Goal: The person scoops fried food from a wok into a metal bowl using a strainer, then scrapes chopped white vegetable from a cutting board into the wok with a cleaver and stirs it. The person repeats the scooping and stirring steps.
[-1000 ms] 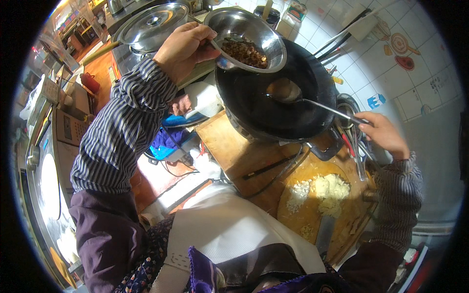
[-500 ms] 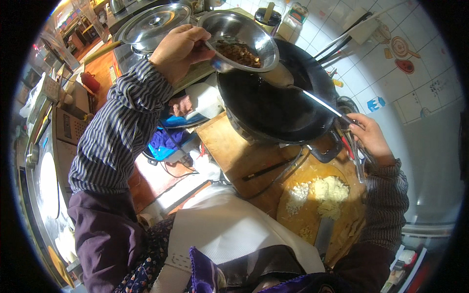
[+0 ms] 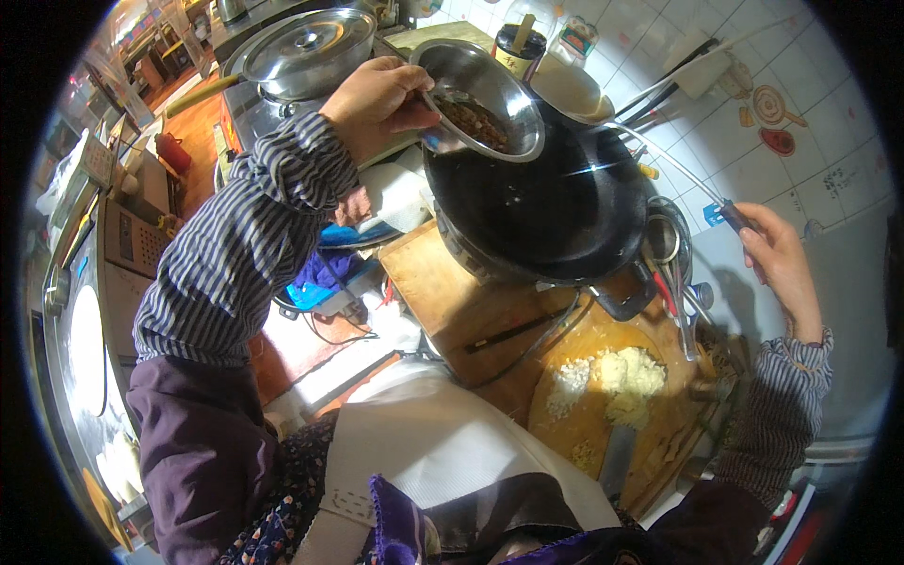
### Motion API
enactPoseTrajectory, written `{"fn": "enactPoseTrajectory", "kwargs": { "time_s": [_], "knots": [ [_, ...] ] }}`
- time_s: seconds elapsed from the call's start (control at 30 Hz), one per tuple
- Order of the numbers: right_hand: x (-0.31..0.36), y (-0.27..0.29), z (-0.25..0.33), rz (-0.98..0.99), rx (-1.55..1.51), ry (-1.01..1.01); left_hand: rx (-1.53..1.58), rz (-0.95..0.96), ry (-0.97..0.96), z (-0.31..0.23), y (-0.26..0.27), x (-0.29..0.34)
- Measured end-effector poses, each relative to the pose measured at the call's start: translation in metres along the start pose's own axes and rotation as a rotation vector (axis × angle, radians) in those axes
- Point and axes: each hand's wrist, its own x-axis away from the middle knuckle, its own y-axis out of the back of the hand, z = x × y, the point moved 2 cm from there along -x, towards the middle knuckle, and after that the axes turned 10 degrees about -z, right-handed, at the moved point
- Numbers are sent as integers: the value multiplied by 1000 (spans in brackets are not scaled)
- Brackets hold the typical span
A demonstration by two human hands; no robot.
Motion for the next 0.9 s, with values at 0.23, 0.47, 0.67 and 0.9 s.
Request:
{"fn": "enactPoseTrajectory", "kwargs": {
  "time_s": [0.23,0.47,0.67,0.9],
  "knots": [
    [8,-10,11,-155,154,324,58,56,-7,3,-16,-1],
    [35,-20,21,-483,658,610,55,88,-19,4,-23,-2],
    [39,-25,2,-475,453,501,77,60,-16,3,-21,2],
    [30,-1,-29,-117,-23,36,53,35,-23,2,-6,-1]
  ]
}}
